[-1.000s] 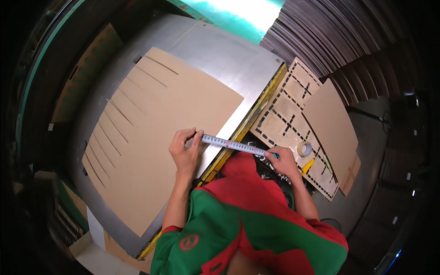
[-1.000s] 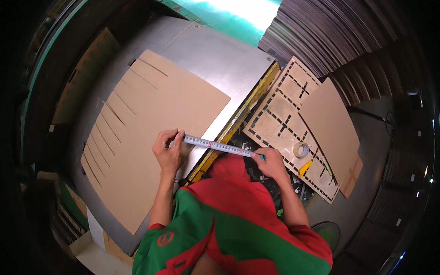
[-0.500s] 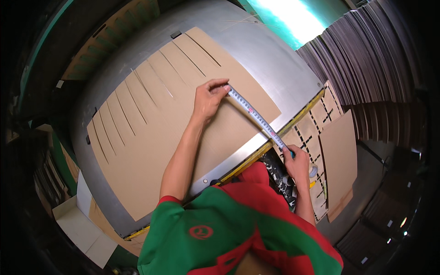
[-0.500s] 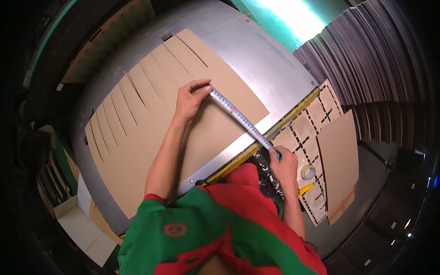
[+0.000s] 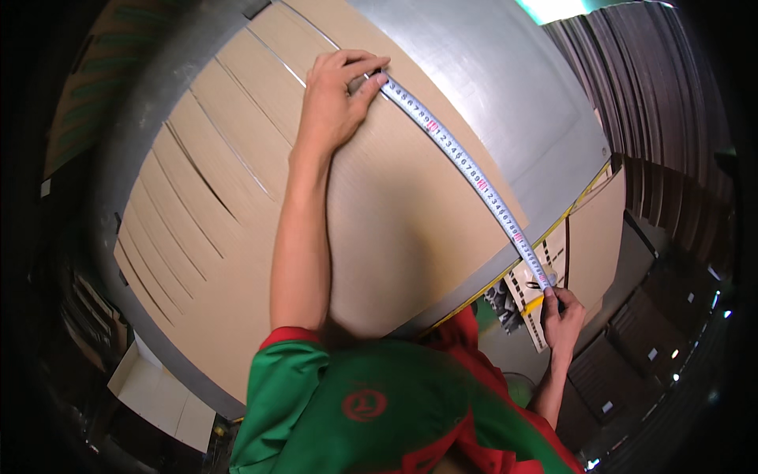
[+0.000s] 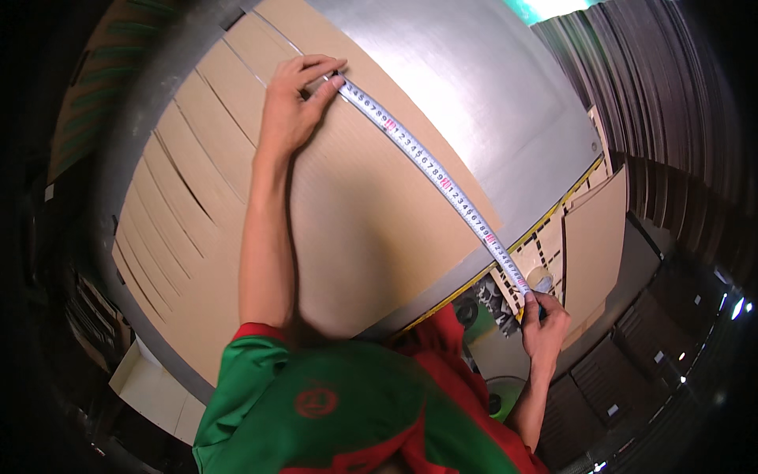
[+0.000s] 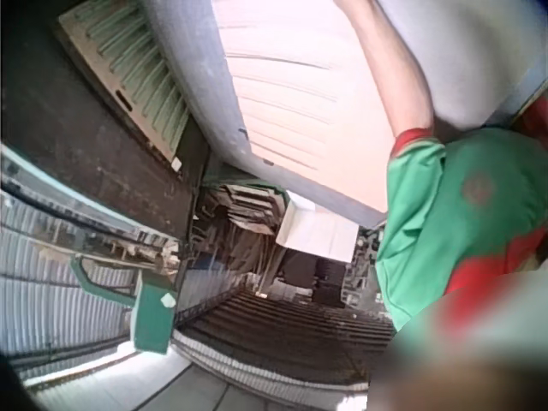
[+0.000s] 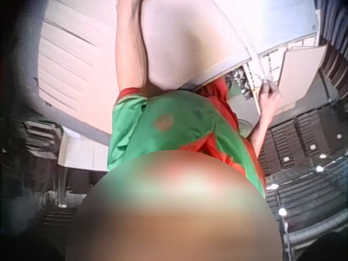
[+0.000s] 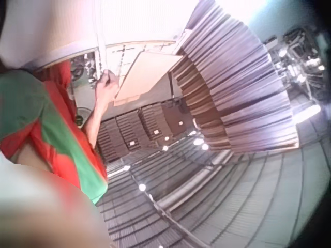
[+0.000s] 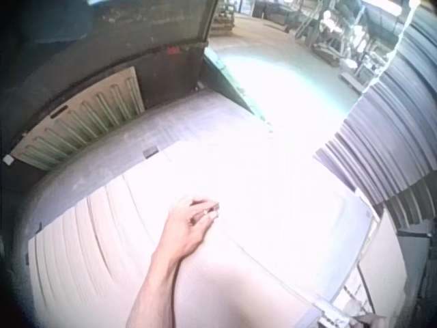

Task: The person places a large cardboard sheet on a metal worktable, then uses a tape measure to mark multiple evenly spaced lines across the sheet. The person repeatedly measures and marks the cardboard, then lifts and inspects the marked sheet.

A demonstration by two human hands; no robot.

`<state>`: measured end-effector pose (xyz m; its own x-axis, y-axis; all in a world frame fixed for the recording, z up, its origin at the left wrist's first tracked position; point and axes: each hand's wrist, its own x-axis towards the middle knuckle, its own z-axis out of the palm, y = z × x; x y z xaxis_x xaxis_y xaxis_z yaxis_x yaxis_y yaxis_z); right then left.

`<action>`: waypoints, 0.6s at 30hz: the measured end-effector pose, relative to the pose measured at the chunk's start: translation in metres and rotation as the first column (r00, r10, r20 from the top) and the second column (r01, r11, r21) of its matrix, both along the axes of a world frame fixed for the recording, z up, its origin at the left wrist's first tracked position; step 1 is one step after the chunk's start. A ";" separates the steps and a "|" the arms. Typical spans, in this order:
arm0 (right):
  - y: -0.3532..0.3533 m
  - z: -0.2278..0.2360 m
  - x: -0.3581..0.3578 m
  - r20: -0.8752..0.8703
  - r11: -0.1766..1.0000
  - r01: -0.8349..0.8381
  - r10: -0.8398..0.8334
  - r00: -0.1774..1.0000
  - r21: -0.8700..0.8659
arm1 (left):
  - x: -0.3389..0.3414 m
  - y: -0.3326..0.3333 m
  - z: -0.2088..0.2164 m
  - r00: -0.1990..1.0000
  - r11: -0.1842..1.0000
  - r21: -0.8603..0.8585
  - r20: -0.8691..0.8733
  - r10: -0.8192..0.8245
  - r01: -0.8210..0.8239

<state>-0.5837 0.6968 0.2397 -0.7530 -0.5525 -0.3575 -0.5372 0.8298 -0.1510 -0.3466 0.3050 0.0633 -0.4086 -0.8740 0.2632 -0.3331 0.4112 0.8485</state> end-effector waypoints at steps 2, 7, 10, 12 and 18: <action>-0.005 0.000 0.001 -0.031 1.000 -0.008 0.008 0.999 0.009 | 0.002 0.001 0.001 0.999 0.995 0.095 0.040 -0.029 0.025; -0.023 -0.006 0.015 -0.068 0.996 -0.060 0.056 0.996 -0.060 | -0.001 0.004 0.008 0.998 1.000 0.024 0.067 0.010 -0.012; -0.037 -0.011 0.033 -0.099 0.994 -0.082 0.075 0.992 -0.069 | -0.004 0.004 0.006 0.980 1.000 0.014 0.199 0.025 -0.028; -0.045 -0.012 0.043 -0.104 0.994 -0.077 0.069 0.992 -0.080 | -0.004 0.001 0.004 0.983 0.999 -0.036 0.183 0.032 -0.026; -0.054 -0.012 0.049 -0.018 0.999 -0.033 0.032 0.999 -0.024 | 0.005 -0.002 0.008 0.965 0.999 -0.019 0.261 0.040 -0.036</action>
